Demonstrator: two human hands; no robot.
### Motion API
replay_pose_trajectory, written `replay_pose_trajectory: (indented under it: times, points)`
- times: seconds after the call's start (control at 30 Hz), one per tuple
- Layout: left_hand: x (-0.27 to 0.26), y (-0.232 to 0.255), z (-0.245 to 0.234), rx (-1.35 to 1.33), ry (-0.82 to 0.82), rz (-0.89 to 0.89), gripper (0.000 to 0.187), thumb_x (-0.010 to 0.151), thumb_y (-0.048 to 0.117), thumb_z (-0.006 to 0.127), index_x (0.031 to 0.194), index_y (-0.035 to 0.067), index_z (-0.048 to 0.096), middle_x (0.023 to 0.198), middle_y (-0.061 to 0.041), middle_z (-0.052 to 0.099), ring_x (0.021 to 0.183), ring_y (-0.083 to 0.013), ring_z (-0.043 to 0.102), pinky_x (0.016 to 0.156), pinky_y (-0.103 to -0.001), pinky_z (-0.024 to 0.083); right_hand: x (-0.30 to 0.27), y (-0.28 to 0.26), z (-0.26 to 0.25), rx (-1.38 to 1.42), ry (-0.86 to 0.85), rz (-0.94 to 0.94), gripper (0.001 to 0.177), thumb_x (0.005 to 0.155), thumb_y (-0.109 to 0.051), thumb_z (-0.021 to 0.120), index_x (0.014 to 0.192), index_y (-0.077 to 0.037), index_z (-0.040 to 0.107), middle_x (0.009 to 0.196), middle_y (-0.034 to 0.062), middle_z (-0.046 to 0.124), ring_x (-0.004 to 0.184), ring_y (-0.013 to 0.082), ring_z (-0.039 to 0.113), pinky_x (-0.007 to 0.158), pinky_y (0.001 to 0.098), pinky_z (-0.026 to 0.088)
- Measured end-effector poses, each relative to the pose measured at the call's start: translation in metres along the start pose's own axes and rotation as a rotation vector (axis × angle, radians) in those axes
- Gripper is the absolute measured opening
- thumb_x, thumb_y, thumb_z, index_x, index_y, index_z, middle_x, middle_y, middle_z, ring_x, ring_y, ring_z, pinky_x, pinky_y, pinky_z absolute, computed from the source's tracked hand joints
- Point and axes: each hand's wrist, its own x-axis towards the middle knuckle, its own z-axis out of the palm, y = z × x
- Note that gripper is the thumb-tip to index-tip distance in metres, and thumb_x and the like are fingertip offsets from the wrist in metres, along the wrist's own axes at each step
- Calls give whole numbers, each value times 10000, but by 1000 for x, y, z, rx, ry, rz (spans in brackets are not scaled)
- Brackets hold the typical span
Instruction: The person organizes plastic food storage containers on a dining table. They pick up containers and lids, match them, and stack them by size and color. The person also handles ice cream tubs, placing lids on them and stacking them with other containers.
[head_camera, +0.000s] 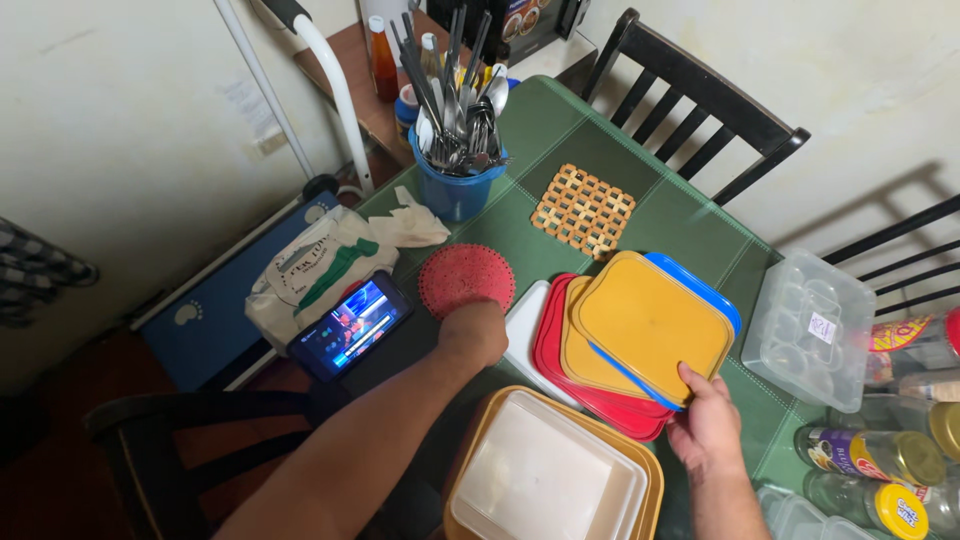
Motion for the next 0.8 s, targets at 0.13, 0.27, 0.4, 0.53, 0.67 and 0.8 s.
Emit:
replay_pose_trajectory:
  times: [0.13,0.27,0.4,0.53,0.67,0.8]
  points:
    - [5,-11,11,-82,19,-32,240,890,166,607,1038,47,754,1084,-248,709,1040,-392,703,903,-493,560,10,5,-15,28,27,47,396,969,-116,540,1364,-88,551,1283,109,659,1123,281,660,903,460,551]
    - [8,-13,18,-190,199,107,252,896,232,633,983,13,723,997,-273,723,976,-421,709,879,-510,555,15,10,-22,1,39,104,423,971,-131,497,1383,-48,547,1283,150,653,1126,323,634,904,481,513]
    - [1,-10,-2,-564,371,194,256,827,187,682,978,-19,675,928,-228,744,865,-360,728,797,-469,567,14,16,-22,78,9,182,450,947,-153,470,1370,-16,537,1290,162,652,1148,335,643,986,506,518]
    - [-28,-6,-60,-1029,256,86,434,764,64,652,1188,48,560,959,-151,716,746,-301,707,659,-458,564,11,13,-23,72,35,147,450,930,-128,468,1359,-14,539,1292,165,647,1146,332,649,1007,519,515]
    - [-90,-7,-112,-814,391,367,396,796,56,603,1188,25,652,969,-97,744,864,-188,727,791,-332,567,11,19,-25,9,116,79,423,892,-49,508,1315,-48,521,1262,155,619,1136,338,634,974,546,522]
    - [-149,-2,-131,-720,520,326,289,829,64,630,1109,18,686,973,-91,735,874,-176,708,790,-313,554,11,32,-24,-199,92,-74,431,837,-58,619,1261,2,573,1213,178,672,1129,334,657,961,467,532]
